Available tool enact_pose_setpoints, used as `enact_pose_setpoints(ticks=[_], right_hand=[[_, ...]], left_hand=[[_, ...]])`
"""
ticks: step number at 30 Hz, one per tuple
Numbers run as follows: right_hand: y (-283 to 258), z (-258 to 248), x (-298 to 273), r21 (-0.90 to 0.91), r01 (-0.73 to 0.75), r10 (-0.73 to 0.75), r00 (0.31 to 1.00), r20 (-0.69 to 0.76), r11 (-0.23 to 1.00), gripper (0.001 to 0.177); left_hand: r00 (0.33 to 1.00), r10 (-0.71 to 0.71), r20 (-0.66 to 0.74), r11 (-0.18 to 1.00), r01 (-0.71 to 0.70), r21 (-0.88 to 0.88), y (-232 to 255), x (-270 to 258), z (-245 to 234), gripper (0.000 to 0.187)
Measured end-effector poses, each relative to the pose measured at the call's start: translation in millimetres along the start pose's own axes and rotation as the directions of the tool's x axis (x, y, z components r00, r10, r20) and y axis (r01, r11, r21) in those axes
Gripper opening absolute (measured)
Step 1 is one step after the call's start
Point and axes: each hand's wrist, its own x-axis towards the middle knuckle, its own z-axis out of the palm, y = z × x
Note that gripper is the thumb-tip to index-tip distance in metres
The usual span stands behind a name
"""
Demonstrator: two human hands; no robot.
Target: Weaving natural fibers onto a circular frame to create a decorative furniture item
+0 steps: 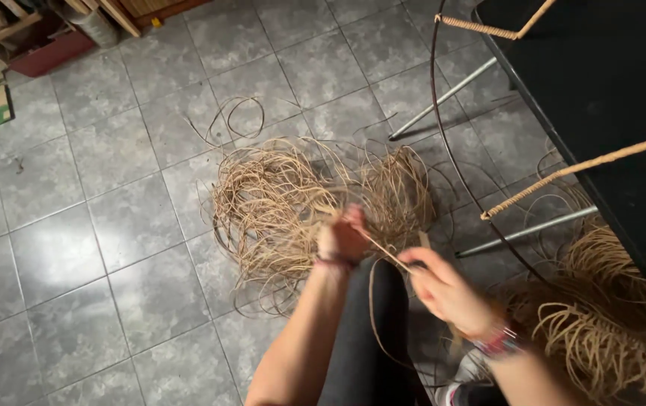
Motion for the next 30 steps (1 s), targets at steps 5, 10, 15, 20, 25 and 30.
enact_pose_setpoints(ticks=[5,10,15,20,25,30], right_hand=[[-36,-50,-92,-0.271,-0.299,0.272,0.953,-0.135,0.915,0.045],[-31,-79,-91,-0.272,-0.298,0.248,0.947,-0.204,0.915,0.044],[15,-66,-22,-0.245,-0.381,0.319,0.912,-0.257,0.892,0.05],[20,-48,16,-0.001,-0.025,0.024,0.99,-0.14,1.0,0.04],[-32,-28,-3,0.095,0.042,-0.026,0.987,-0.158,0.995,0.033],[-5,-48,-55,-0.106,0.088,-0.101,0.987,-0.127,0.99,0.037]], left_hand=[[0.447,-0.591,0.672,-0.07,-0.858,0.509,-80,-56,38,0.012],[0.418,-0.269,0.867,-0.094,-0.908,0.409,-58,-57,125,0.031],[0.527,-0.23,0.819,-0.636,-0.718,0.283,-69,-12,-47,0.038],[0.706,-0.39,0.591,-0.87,-0.492,0.013,-23,0,-163,0.045],[0.938,-0.244,0.244,-0.95,-0.181,-0.255,17,-16,-205,0.037],[0.773,-0.62,0.134,-0.652,-0.412,-0.637,-28,-17,-195,0.035]])
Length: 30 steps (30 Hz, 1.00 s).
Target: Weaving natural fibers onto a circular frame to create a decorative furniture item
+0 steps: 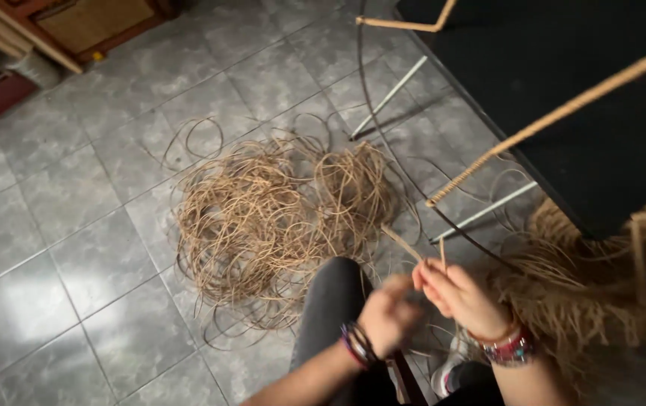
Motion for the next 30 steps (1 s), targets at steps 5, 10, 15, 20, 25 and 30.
enact_pose_setpoints(ticks=[5,10,15,20,25,30], right_hand=[[3,5,-60,-0.196,-0.329,0.279,0.929,-0.245,0.924,0.03],[20,-21,-102,-0.512,0.085,-0.148,0.985,-0.084,0.855,0.024],[21,-31,-127,0.114,-0.041,0.027,0.992,0.127,0.993,0.03],[27,-37,-146,0.142,-0.025,-0.008,0.974,0.228,0.99,0.025],[10,-32,-154,0.068,0.065,-0.076,0.979,0.187,0.996,0.044],[49,-41,-159,0.167,-0.023,0.004,0.994,0.11,0.986,0.027]], left_hand=[[0.898,-0.394,0.193,0.453,0.373,-0.81,36,37,5,0.043],[0.886,-0.281,0.369,0.635,0.46,-0.62,84,29,22,0.045],[0.815,-0.153,0.559,0.489,0.554,-0.674,67,23,44,0.037],[0.857,0.087,0.508,0.816,0.231,-0.53,61,34,56,0.027],[0.776,-0.1,0.623,0.545,0.567,-0.618,72,18,78,0.038],[0.917,-0.105,0.384,0.621,0.362,-0.695,83,16,90,0.023]])
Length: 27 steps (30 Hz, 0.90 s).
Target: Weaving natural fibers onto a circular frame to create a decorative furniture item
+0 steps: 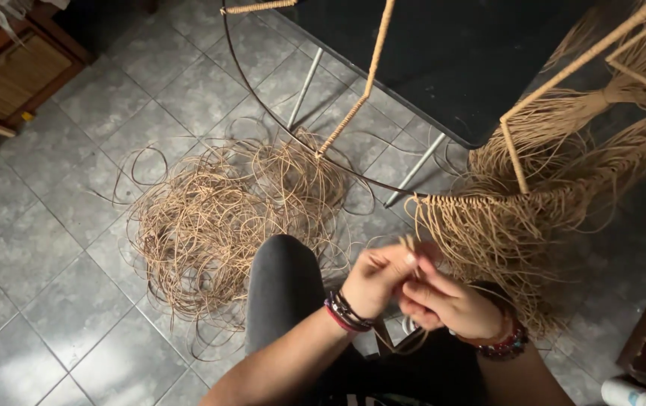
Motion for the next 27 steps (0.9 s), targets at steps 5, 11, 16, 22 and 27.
enact_pose_setpoints(ticks=[5,11,16,22,27], right_hand=[[35,-20,-21,-0.438,0.048,-0.26,0.86,-0.439,0.898,0.039],[-13,-23,-39,-0.731,-0.255,-0.105,0.907,-0.408,0.633,0.024],[9,-21,-25,-0.926,-0.075,-0.34,0.917,-0.21,0.37,0.016],[-2,7,-11,-0.95,0.064,-0.383,0.922,-0.061,0.304,0.02],[-8,-30,-59,-0.858,-0.295,-0.19,0.896,-0.401,0.421,0.026]], left_hand=[[0.662,0.445,-0.604,0.895,-0.357,0.268,25,19,-31,0.014],[0.822,0.356,-0.443,0.48,0.246,0.842,51,-19,-103,0.047],[0.955,0.211,-0.207,-0.247,0.257,0.934,97,-42,-7,0.053],[0.985,0.028,0.172,-0.084,-0.169,0.982,22,-31,21,0.074],[0.811,-0.524,-0.262,-0.435,0.011,0.901,16,-42,-56,0.034]])
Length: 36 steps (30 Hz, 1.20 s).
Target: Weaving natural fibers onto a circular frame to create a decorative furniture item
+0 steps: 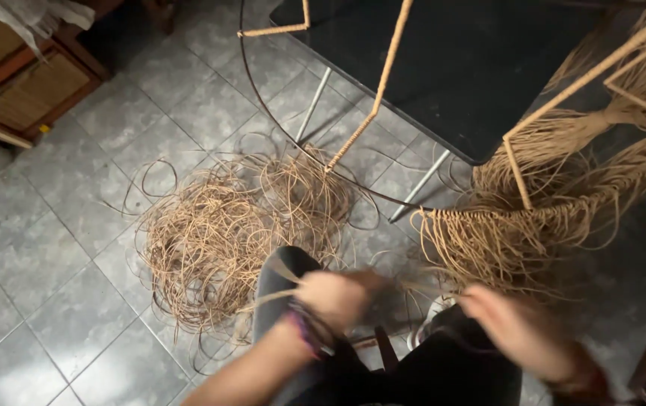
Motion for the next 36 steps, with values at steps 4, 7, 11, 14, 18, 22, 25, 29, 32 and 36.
enact_pose_setpoints(ticks=[4,7,11,14,18,22,25,29,32,36], right_hand=[[30,-22,-15,-0.063,-0.158,0.159,0.987,0.01,0.985,0.024],[5,-10,-7,-0.092,-0.065,0.062,0.997,-0.04,0.994,0.019],[-68,22,16,-0.173,0.322,-0.347,0.927,-0.144,0.931,0.015],[-60,33,24,-0.125,0.4,-0.417,0.892,-0.172,0.908,0.026],[-29,-1,8,-0.026,0.293,-0.294,0.95,-0.104,0.956,0.014],[-18,-8,5,-0.152,0.141,-0.168,0.969,-0.184,0.978,0.02],[-42,15,13,-0.19,0.209,-0.244,0.952,-0.186,0.959,0.013],[-57,54,28,-0.15,0.312,-0.331,0.936,-0.124,0.938,0.015],[-31,33,22,-0.166,0.256,-0.281,0.948,-0.151,0.952,0.016],[-8,12,16,-0.185,0.185,-0.219,0.958,-0.184,0.965,0.02]], left_hand=[[0.91,-0.363,-0.198,0.931,0.35,-0.101,-65,-29,-14,0.018],[0.956,-0.277,-0.097,0.958,0.266,-0.11,-41,-39,-50,0.047],[0.865,0.139,-0.482,0.807,-0.381,-0.452,38,-30,-48,0.105],[0.967,-0.005,-0.256,0.889,-0.113,-0.443,65,-19,-43,0.069],[0.894,0.026,-0.448,0.995,-0.069,-0.079,-8,-15,9,0.033],[0.829,-0.248,-0.501,0.968,0.223,-0.111,-53,-29,-10,0.009],[0.925,-0.198,-0.325,0.963,0.122,-0.241,-13,-25,-32,0.055],[0.985,-0.007,-0.172,0.895,-0.07,-0.441,64,-8,-30,0.094],[0.985,-0.081,-0.152,0.942,0.026,-0.335,41,126,46,0.06],[0.967,-0.209,-0.143,0.968,0.184,-0.17,-56,-6,12,0.03]])
